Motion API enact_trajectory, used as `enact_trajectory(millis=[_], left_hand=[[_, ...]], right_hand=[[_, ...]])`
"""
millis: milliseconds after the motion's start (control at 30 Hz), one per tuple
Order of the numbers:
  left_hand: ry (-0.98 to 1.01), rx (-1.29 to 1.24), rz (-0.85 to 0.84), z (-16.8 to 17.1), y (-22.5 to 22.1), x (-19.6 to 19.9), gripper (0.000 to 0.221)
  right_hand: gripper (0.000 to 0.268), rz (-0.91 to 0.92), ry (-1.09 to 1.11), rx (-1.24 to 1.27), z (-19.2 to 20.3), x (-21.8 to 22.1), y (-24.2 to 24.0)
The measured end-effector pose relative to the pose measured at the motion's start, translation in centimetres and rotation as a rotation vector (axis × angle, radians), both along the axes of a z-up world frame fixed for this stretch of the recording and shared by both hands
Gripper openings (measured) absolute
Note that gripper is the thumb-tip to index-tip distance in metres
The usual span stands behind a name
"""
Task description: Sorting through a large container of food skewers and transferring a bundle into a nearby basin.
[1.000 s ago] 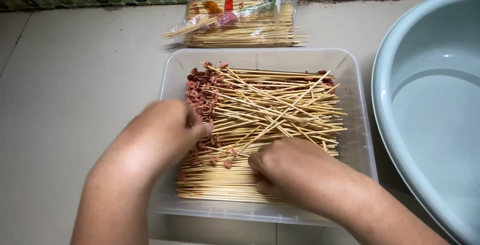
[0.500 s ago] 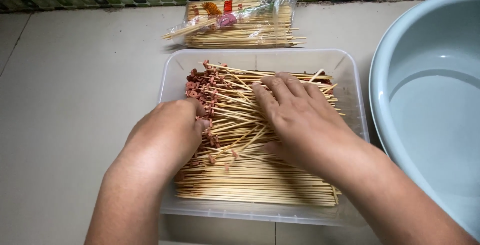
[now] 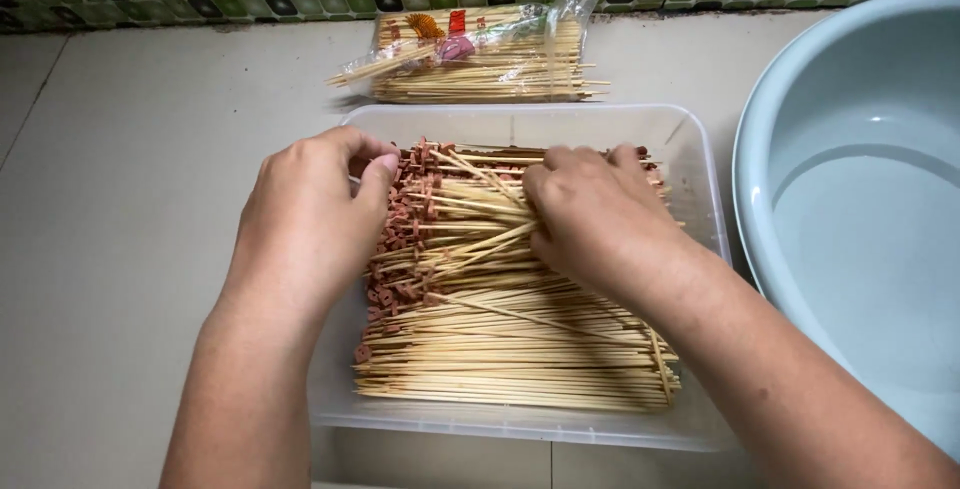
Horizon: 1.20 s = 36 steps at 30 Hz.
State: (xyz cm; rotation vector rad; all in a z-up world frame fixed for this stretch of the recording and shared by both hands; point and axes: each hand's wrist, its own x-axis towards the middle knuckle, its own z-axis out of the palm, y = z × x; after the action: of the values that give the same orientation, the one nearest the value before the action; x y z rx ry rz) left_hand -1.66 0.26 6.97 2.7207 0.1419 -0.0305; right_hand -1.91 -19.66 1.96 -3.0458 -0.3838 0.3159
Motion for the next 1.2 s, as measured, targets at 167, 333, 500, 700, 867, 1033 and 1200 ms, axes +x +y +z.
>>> enact_trajectory(millis=[167,333,500,700,867,1033,1200], left_hand=[[-0.128,-0.136,0.001,-1.3,0.2,0.7,0.021],[-0.343,-0.275,-0.008,-3.2,0.8,1.6,0.024],[-0.544,-0.577,-0.074,-4.4,1.7,2.2,0.042],[-0.272,-1.126,-0.014,-1.8,1.0,1.5,0.103],[-0.21,-1.121,-0.167,-1.4,-0.5,0.7,0.091],[-0.264,-1.114,-0.016,-1.8,0.2,1.3,0.102],[-0.131,-1.439,0.063,-2.0,-0.6,0.5,0.086]], right_hand=[[0.022,0.071,-0.084,0.077,-0.8,-0.1,-0.2],[0.012,0.115,0.006,0.101,1.0,0.6,-0.3],[0.007,0.057,0.017,0.113,2.3,1.2,-0.4],[0.007,0.06,-0.011,0.298,5.1,0.6,-0.4],[0.018,0.055,0.032,0.246,6.1,0.5,-0.2],[0.025,-0.023,0.01,0.253,8.3,-0.5,-0.4],[0.022,-0.064,0.098,0.269,9.1,-1.1,-0.2]])
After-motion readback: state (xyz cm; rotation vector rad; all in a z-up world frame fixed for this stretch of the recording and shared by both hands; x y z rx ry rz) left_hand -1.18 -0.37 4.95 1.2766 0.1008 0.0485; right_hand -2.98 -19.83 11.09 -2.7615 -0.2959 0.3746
